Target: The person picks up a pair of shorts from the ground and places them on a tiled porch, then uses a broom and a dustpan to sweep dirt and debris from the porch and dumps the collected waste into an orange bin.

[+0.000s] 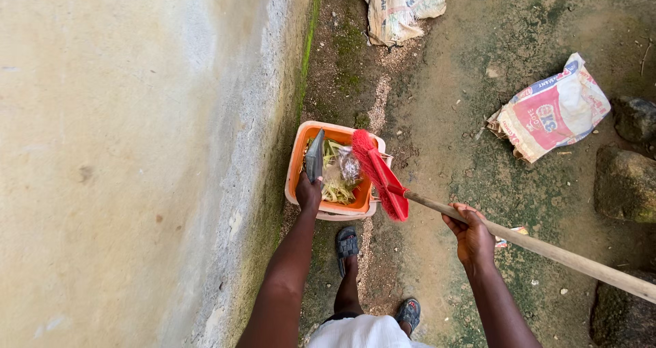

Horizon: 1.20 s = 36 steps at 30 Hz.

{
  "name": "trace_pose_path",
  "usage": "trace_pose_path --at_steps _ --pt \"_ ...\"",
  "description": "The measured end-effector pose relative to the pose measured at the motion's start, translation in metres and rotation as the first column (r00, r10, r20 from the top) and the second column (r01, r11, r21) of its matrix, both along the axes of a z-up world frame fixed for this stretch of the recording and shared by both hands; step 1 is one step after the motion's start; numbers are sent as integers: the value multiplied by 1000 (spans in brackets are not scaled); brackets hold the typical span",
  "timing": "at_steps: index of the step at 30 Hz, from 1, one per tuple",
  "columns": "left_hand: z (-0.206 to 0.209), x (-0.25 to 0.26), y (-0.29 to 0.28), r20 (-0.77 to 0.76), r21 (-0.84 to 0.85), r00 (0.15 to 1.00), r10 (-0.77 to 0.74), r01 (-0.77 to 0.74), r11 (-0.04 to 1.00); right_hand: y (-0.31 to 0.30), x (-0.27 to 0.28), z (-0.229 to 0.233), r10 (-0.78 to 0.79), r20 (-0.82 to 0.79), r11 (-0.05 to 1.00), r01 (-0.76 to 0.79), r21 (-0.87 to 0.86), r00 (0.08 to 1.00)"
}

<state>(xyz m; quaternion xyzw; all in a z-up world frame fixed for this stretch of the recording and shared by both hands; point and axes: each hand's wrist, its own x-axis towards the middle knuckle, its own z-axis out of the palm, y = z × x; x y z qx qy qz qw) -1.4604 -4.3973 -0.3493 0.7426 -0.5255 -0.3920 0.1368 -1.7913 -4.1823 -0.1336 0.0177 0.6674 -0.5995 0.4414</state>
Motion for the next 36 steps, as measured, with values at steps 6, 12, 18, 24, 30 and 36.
trace_pose_path --at_steps 6,12,18,24,30,36 --pt "-17 -5 0 -42 -215 989 -143 131 968 -10 7 -12 36 -7 998 -36 51 999" --pt "-43 10 18 238 65 925 -297 290 955 -19 15 -29 33 -1 998 -33 52 999" --pt "-52 7 10 288 35 918 -274 276 961 -21 26 -41 59 -43 998 -58 21 997" --pt "-49 18 -12 215 181 952 -219 182 967 -18 28 -42 98 -128 995 -100 -6 987" --pt "-32 23 -36 -432 64 867 246 -243 968 -37 32 23 362 -281 894 -245 376 889" --pt "-11 5 -33 -559 48 814 158 -159 986 -75 49 53 670 -332 737 -545 399 664"
